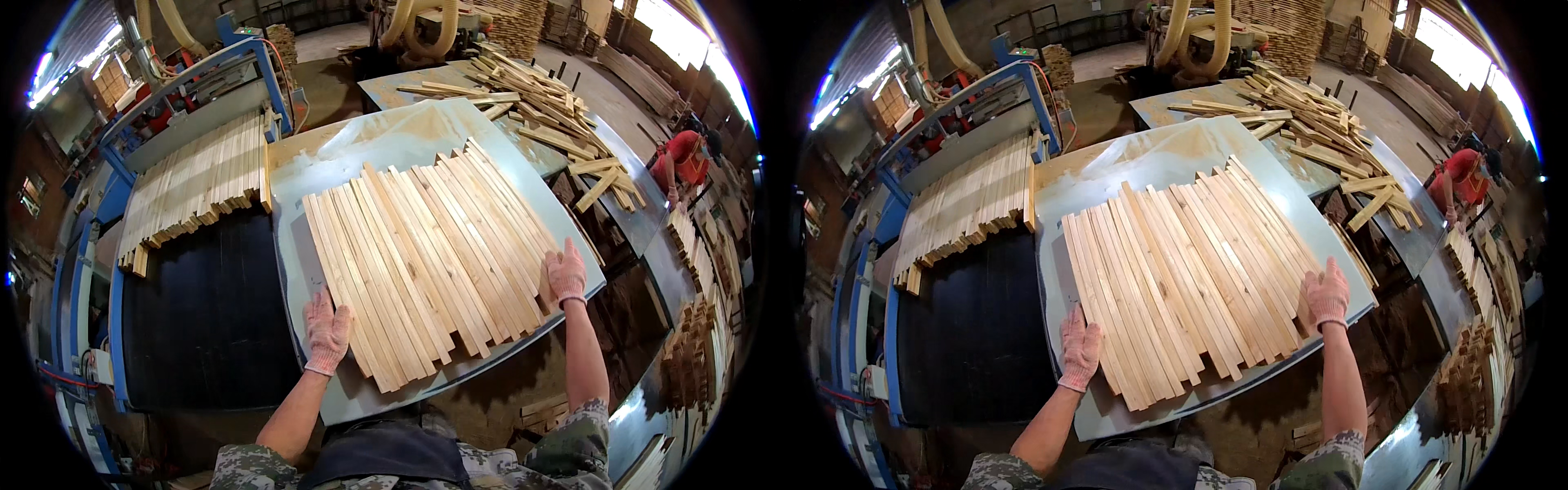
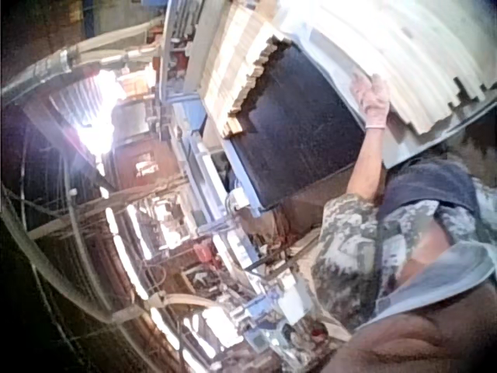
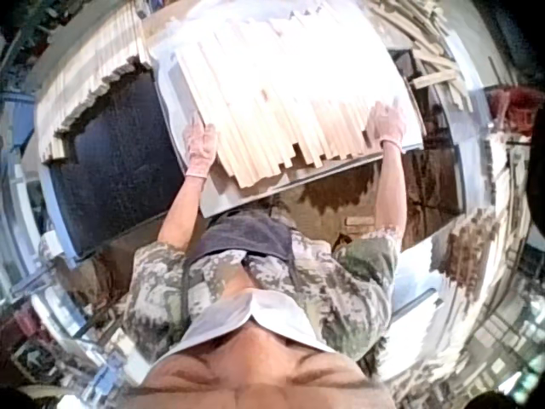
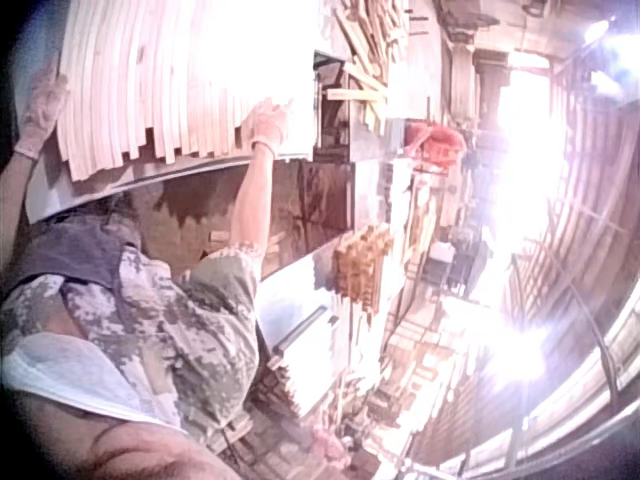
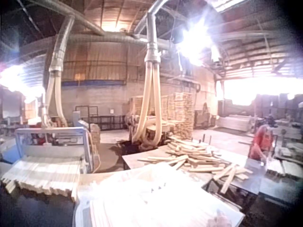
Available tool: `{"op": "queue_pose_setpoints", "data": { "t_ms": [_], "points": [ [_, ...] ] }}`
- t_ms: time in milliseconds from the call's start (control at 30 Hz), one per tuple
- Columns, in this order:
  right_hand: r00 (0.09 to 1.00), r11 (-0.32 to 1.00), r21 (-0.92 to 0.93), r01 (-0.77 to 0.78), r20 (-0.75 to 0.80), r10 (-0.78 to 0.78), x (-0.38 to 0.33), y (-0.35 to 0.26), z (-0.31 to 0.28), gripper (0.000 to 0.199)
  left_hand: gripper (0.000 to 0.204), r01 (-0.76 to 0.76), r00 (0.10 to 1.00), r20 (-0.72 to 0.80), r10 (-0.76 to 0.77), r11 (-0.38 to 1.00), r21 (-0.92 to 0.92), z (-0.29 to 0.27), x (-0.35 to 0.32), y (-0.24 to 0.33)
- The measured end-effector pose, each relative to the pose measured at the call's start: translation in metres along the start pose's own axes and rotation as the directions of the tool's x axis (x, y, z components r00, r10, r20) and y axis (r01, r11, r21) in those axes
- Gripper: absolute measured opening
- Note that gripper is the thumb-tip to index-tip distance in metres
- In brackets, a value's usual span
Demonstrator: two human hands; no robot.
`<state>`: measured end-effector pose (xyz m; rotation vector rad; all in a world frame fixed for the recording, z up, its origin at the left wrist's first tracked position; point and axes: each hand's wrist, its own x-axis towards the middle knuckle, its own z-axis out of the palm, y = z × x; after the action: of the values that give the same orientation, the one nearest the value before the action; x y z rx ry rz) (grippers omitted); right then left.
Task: The person repeatedly picks up stacks of light-colored wooden planks from a metal table and places them onto a conveyor belt. They align the planks by hand and move them between the table and the conveyor in a continuous loop.
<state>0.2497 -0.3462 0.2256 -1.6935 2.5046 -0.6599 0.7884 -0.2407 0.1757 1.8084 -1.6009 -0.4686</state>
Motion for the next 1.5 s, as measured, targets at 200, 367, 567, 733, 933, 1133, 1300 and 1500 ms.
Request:
{"op": "queue_pose_setpoints", "data": {
  "t_ms": [200,367,567,733,933,1133,1300,1500],
  "points": [
    [0.941,0.990,-0.116,-0.082,0.318,0.115,0.063,-0.039,0.009,0.063,0.079,-0.026,1.000,0.005,0.027,0.998,-0.050,-0.004,0.001,0.004],
    [0.954,0.991,-0.093,-0.097,0.274,0.119,0.038,-0.054,0.016,0.071,0.075,0.001,0.991,-0.132,-0.029,0.978,-0.209,-0.002,-0.007,-0.005],
    [0.955,0.998,-0.032,-0.048,0.292,0.055,0.037,-0.069,0.020,0.064,0.082,0.014,0.990,-0.135,-0.048,0.971,-0.240,-0.022,-0.003,-0.010],
    [0.854,0.854,0.044,0.519,-0.081,-0.514,0.027,-0.175,0.062,0.068,0.089,0.038,0.977,-0.197,-0.077,0.980,-0.195,-0.013,-0.006,-0.017],
    [0.593,0.603,0.156,0.783,0.108,-0.798,-0.014,-0.375,0.102,0.071,0.091,0.104,0.983,-0.124,-0.133,0.972,-0.212,-0.016,-0.008,-0.024],
    [0.542,0.593,0.207,0.778,0.257,-0.801,-0.045,-0.454,0.154,0.072,0.097,0.127,0.987,-0.079,-0.137,0.984,-0.126,-0.021,-0.006,-0.016],
    [0.615,0.633,0.339,0.696,0.171,-0.769,-0.019,-0.461,0.174,0.062,0.100,0.102,0.990,-0.098,-0.102,0.995,-0.006,-0.038,0.003,0.012],
    [0.587,0.624,0.435,0.649,0.236,-0.775,0.060,-0.467,0.192,0.047,0.098,-0.311,0.929,0.291,0.227,0.906,0.286,-0.010,0.002,0.091]
  ]
}}
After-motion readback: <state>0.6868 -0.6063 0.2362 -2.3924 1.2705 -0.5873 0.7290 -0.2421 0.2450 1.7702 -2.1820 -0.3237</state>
